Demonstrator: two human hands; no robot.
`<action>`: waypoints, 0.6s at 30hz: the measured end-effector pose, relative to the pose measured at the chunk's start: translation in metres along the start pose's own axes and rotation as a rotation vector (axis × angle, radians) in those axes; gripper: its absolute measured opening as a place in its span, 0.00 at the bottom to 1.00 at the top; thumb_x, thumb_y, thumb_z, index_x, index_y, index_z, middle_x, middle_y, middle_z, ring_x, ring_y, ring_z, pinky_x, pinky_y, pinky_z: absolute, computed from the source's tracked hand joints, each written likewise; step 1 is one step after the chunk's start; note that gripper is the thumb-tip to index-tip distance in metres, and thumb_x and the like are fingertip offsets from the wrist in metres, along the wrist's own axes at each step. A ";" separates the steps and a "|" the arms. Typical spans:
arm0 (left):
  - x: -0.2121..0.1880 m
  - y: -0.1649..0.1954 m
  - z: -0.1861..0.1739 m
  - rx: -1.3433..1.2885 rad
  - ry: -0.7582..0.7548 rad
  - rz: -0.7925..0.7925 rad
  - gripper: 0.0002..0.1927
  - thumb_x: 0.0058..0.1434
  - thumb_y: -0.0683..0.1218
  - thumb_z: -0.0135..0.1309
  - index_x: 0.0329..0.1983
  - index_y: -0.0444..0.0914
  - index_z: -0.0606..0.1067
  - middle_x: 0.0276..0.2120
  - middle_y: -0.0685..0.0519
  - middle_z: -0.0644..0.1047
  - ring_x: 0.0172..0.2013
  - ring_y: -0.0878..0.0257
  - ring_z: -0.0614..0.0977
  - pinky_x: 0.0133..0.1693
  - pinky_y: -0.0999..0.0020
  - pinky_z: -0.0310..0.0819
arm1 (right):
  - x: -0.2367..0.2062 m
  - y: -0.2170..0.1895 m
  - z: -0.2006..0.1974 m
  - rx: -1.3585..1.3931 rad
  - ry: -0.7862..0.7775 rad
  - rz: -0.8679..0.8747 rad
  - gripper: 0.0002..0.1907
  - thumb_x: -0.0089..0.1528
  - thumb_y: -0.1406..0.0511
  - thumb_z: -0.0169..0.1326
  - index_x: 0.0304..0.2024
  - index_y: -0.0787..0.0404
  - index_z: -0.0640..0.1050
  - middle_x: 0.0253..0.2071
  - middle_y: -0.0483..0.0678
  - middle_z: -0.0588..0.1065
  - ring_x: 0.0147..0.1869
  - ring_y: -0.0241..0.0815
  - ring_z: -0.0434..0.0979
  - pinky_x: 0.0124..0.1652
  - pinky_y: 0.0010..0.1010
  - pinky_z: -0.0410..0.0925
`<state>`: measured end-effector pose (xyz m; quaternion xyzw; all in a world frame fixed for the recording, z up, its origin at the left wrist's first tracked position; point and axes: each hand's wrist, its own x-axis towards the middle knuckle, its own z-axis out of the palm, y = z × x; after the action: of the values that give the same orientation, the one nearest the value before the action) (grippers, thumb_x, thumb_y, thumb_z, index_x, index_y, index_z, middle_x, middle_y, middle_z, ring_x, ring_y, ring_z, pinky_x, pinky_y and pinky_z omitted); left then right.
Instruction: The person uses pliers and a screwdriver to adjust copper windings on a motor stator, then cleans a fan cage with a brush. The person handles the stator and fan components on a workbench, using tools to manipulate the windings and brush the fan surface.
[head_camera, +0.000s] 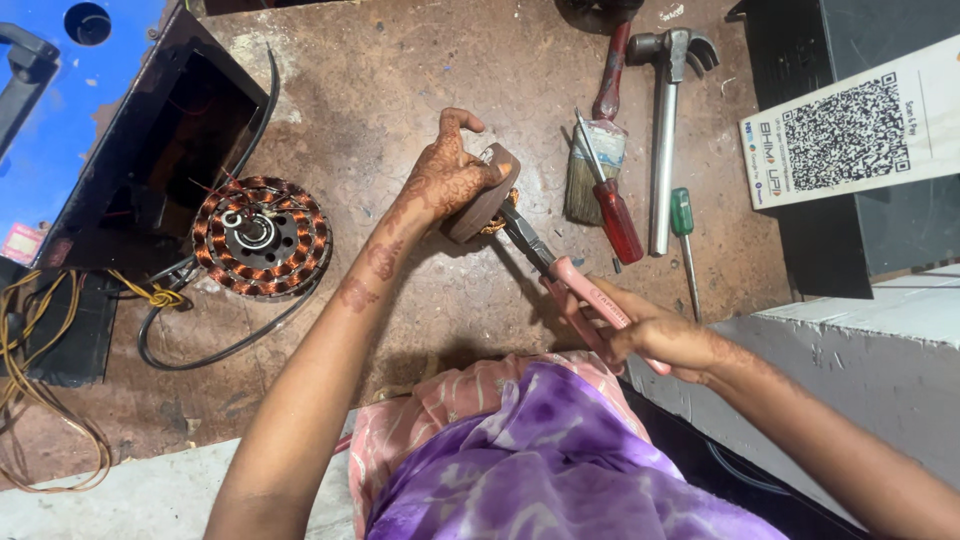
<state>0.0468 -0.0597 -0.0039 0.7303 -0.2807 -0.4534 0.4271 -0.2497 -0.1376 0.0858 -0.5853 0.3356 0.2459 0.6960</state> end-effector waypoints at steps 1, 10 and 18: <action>0.000 0.001 0.002 0.030 0.014 0.002 0.33 0.58 0.49 0.64 0.59 0.51 0.57 0.37 0.49 0.84 0.37 0.58 0.86 0.42 0.61 0.80 | -0.002 -0.006 0.001 0.048 -0.003 0.033 0.39 0.41 0.76 0.51 0.58 0.62 0.69 0.47 0.53 0.69 0.37 0.42 0.73 0.33 0.34 0.71; -0.001 0.009 0.015 0.132 0.143 0.005 0.28 0.60 0.54 0.61 0.57 0.52 0.59 0.36 0.48 0.84 0.35 0.55 0.88 0.40 0.59 0.81 | 0.000 -0.037 -0.002 0.060 0.089 0.240 0.53 0.39 0.76 0.48 0.70 0.47 0.59 0.49 0.54 0.69 0.34 0.43 0.73 0.27 0.31 0.72; -0.009 0.013 0.043 0.152 0.232 0.118 0.26 0.60 0.49 0.58 0.56 0.48 0.59 0.31 0.48 0.85 0.32 0.50 0.87 0.41 0.54 0.79 | -0.003 -0.028 -0.026 -0.092 0.031 0.189 0.55 0.42 0.78 0.52 0.73 0.49 0.58 0.46 0.53 0.68 0.40 0.37 0.73 0.32 0.27 0.72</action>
<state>0.0042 -0.0743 0.0019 0.7903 -0.3055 -0.3173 0.4259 -0.2361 -0.1687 0.1037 -0.5861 0.3883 0.3163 0.6369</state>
